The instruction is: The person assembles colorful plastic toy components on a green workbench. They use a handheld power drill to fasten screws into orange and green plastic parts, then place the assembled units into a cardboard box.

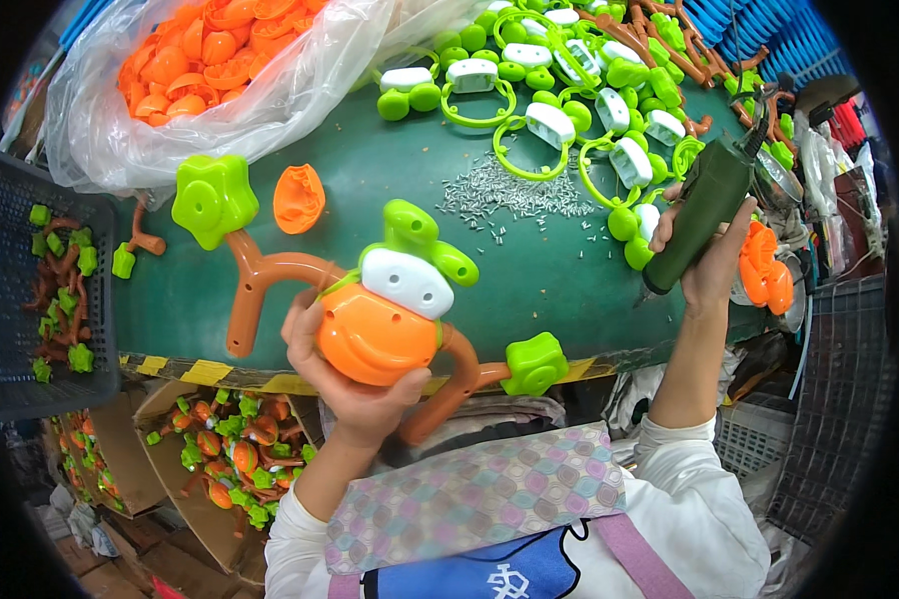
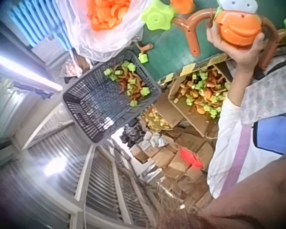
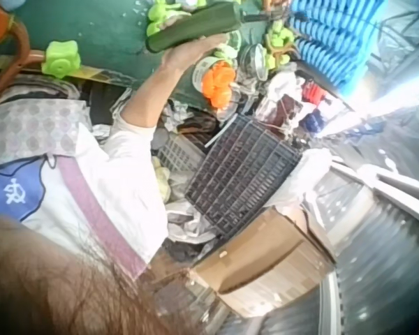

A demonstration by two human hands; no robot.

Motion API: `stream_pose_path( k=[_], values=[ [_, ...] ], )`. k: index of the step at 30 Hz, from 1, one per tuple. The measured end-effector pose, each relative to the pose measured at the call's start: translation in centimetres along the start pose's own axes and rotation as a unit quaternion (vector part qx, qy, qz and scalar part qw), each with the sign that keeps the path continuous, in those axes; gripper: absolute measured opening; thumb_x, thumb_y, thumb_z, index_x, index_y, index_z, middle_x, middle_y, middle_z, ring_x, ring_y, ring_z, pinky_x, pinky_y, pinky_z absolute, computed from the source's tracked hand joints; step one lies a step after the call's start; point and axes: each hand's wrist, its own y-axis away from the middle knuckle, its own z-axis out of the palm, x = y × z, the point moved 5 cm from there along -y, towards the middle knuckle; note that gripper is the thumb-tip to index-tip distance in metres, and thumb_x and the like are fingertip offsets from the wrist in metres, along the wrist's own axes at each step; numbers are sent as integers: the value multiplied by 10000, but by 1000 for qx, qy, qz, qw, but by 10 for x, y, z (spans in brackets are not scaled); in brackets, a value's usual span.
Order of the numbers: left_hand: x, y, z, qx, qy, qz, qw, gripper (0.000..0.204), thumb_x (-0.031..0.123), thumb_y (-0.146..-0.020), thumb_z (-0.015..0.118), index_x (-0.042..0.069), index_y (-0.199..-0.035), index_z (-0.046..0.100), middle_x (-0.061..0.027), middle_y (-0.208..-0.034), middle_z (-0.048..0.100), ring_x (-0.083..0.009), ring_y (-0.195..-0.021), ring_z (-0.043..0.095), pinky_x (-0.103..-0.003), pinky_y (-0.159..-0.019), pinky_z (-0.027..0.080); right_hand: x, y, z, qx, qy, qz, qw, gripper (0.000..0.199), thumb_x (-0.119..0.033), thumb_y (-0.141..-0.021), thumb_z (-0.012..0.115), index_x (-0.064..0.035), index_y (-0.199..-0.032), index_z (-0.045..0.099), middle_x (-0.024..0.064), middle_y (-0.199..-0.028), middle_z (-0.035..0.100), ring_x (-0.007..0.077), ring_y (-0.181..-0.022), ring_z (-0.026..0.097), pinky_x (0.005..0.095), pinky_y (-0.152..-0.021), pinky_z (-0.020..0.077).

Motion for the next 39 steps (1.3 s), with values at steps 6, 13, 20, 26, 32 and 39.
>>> stream_pose_path(
  k=[6,13,20,26,32,39],
  values=[
    [5,-3,3,-10,-22,10,1000,1111,470,-687,918,66,-1489,264,-231,-1439,299,-356,-1343,385,-471,-1137,366,-17,14,34,-79,-86,-8,993,940,-782,-981,125,27,-1172,564,138,-698,616,202,-534,582,319,-510,500],
    [-1,-5,3,21,131,-116,984,1037,507,-789,840,63,-1508,240,-181,-1475,330,-341,-1364,411,-492,-1112,406,-8,14,31,-183,-82,-21,979,935,-761,-994,116,37,-1244,533,164,-881,649,210,-544,588,335,-521,522],
    [8,-29,-7,68,378,-275,881,820,702,-979,445,67,-1495,396,-176,-1382,566,-373,-1235,599,-486,-964,565,-3,16,23,-6,-76,24,997,888,-752,-1003,158,9,-1202,570,120,-714,619,194,-563,587,315,-543,513],
    [18,-30,-18,117,404,-346,839,795,717,-1018,268,88,-1488,394,-126,-1397,543,-241,-1244,560,-418,-1091,448,8,7,15,5,2,6,1000,889,-763,-999,188,17,-1114,599,85,-666,599,171,-574,582,281,-553,482],
    [15,-38,-38,142,411,-237,869,671,584,-1058,401,46,-1459,406,-120,-1408,536,-232,-1273,552,-415,-1081,464,22,-7,-11,30,-23,9,999,866,-753,-1003,239,27,-1132,593,77,-690,592,162,-589,571,275,-561,487],
    [1,-40,-38,56,228,-184,954,723,358,-927,720,56,-1469,349,-130,-1406,454,-267,-1277,525,-405,-1078,469,7,5,2,51,-65,8,997,844,-740,-1009,251,26,-1137,580,103,-694,585,176,-607,585,289,-545,497]
  ],
)
